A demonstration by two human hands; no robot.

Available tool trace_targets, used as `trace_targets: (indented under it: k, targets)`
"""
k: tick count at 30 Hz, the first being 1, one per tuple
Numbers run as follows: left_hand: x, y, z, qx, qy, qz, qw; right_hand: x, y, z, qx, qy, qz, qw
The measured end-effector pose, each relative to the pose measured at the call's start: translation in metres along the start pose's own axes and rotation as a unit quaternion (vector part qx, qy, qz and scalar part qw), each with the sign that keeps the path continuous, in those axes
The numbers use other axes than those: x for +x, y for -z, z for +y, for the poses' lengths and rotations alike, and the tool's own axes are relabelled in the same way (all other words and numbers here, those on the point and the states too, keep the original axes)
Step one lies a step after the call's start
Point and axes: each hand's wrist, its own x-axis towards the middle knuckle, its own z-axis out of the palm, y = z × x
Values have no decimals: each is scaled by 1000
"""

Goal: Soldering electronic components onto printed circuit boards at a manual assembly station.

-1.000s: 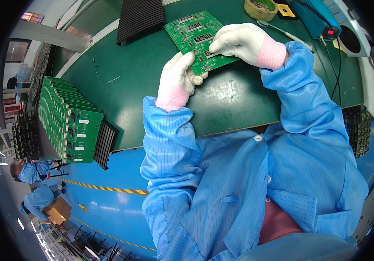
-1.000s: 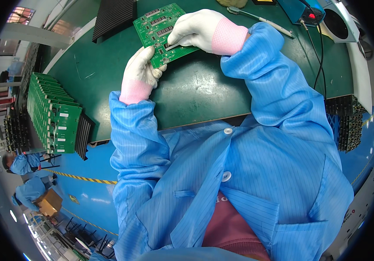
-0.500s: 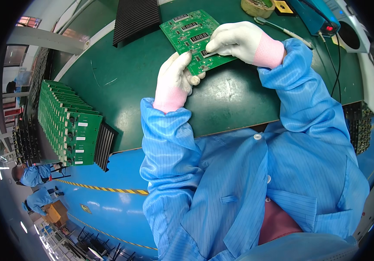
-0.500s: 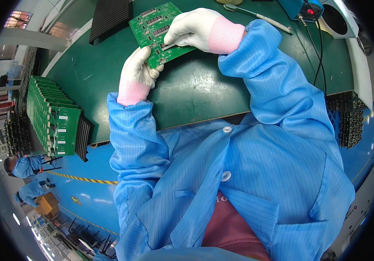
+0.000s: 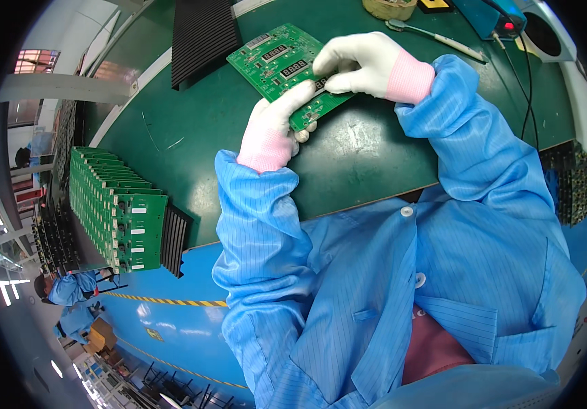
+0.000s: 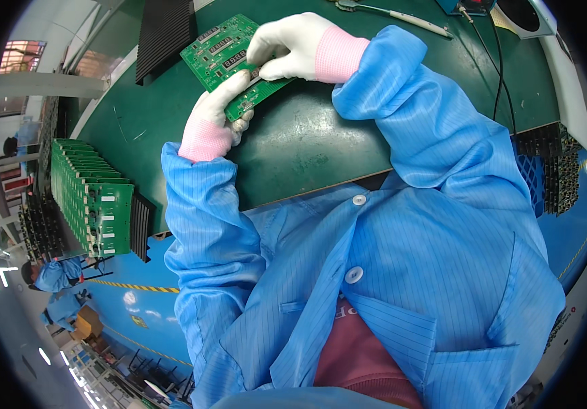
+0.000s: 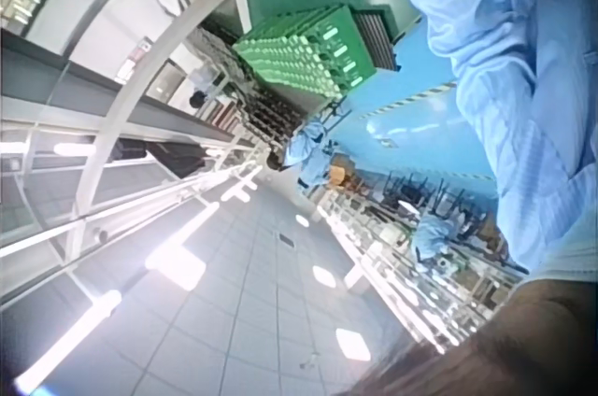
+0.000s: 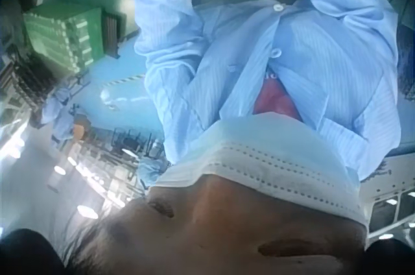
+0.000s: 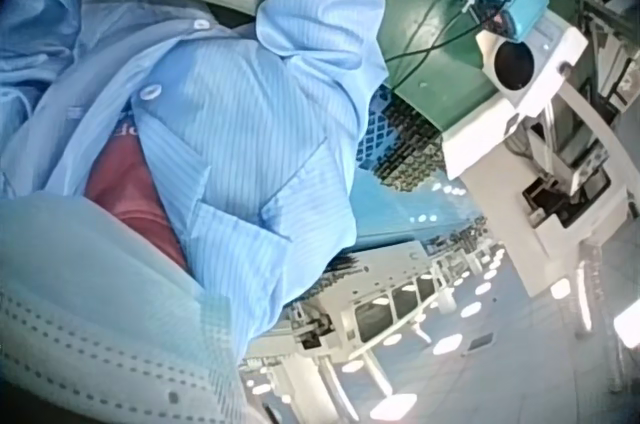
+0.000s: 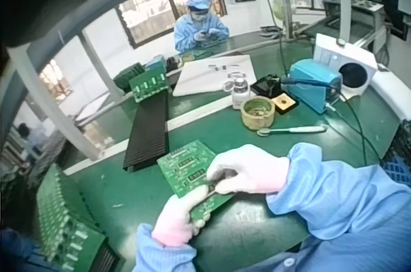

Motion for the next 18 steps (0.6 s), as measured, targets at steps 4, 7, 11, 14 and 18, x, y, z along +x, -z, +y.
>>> trace_targets:
  k: [4, 7, 11, 14, 18]
  targets:
    - [7, 1, -4, -112, 35, 51, 992, 1, 19, -3, -65, -32, 157, 985]
    - [4, -5, 1, -106, 35, 72, 991, -21, 34, 16, -190, -98, 118, 970]
    - [2, -8, 4, -97, 41, 98, 990, -33, 16, -11, -380, -189, -12, 905]
    - [2, -9, 4, -90, 43, 114, 988, -35, 8, -12, -445, -160, -34, 880]
    - [1, -11, 9, -82, 61, 118, 988, -41, 15, 3, -524, -178, -6, 833]
